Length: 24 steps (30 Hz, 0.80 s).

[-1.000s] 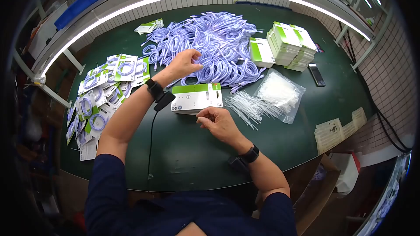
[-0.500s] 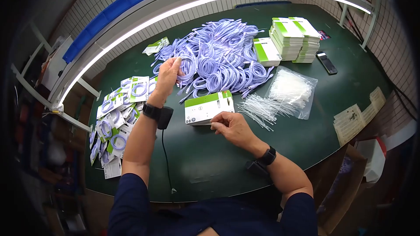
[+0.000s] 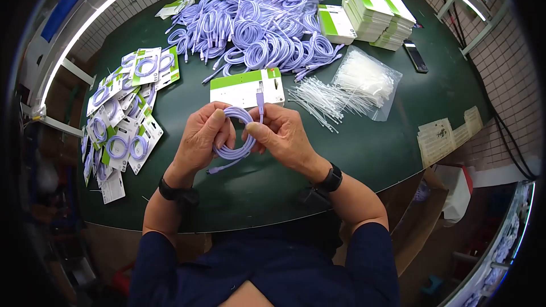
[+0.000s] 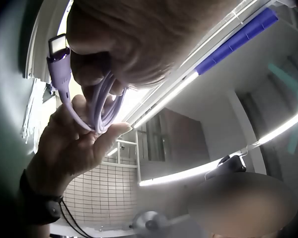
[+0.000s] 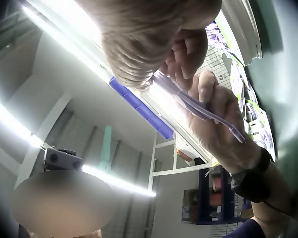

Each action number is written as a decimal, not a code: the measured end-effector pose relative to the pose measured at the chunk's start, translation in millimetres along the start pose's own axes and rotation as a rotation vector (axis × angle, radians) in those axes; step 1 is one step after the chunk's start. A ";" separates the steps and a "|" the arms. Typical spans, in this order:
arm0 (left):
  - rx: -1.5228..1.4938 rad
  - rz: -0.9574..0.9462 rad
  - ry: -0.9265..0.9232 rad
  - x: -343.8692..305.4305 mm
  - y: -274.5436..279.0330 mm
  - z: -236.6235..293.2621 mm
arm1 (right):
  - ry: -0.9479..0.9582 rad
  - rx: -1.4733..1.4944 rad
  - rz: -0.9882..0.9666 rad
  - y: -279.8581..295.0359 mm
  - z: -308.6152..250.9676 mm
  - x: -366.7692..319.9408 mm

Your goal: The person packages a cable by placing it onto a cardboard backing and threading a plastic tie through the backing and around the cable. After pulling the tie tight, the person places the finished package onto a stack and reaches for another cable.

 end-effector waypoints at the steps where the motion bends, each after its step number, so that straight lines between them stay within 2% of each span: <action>1: -0.024 0.002 0.005 -0.3 0.5 -2.5 | -0.005 0.009 -0.004 -0.3 1.7 0.3; 4: -0.075 0.007 0.008 -0.1 3.1 -6.8 | -0.016 0.022 -0.016 1.5 2.4 1.7; 8: -0.011 0.000 0.071 -0.8 7.5 -5.1 | -0.141 -0.051 -0.060 4.5 1.0 4.9; 11: 0.595 0.011 -0.039 2.3 -0.4 15.6 | -0.290 0.134 -0.158 6.4 14.8 7.2; 12: 0.593 0.014 -0.043 2.4 -1.0 16.5 | -0.292 0.130 -0.160 6.1 15.7 7.5; 15: 0.436 0.017 0.136 2.3 -0.3 6.4 | -0.304 -0.006 -0.203 1.3 17.1 6.9; 16: 0.435 0.023 0.129 2.8 -0.7 7.4 | -0.304 -0.012 -0.209 2.3 17.6 6.6; 19: 1.023 0.246 -0.272 -1.0 -5.2 40.6 | -0.326 -0.053 -0.131 12.9 20.0 5.4; 20: 1.035 0.238 -0.285 -4.0 -6.8 44.9 | -0.309 -0.059 -0.124 15.0 20.0 7.0; 23: 0.581 0.164 -0.162 -21.4 -8.9 42.9 | -0.067 0.357 0.142 31.7 14.1 7.2; 24: 0.590 0.148 -0.175 -19.7 -12.4 44.3 | -0.048 0.349 0.150 33.3 11.5 7.2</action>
Point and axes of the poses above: each hand's wrist, its own x-axis towards the middle knuckle, its own y-axis out of the back of the hand, z = x × y, the point moved 5 cm from there along x, towards the middle knuckle, and after that the axes turned 14 degrees about -z, right-handed, at the moved point
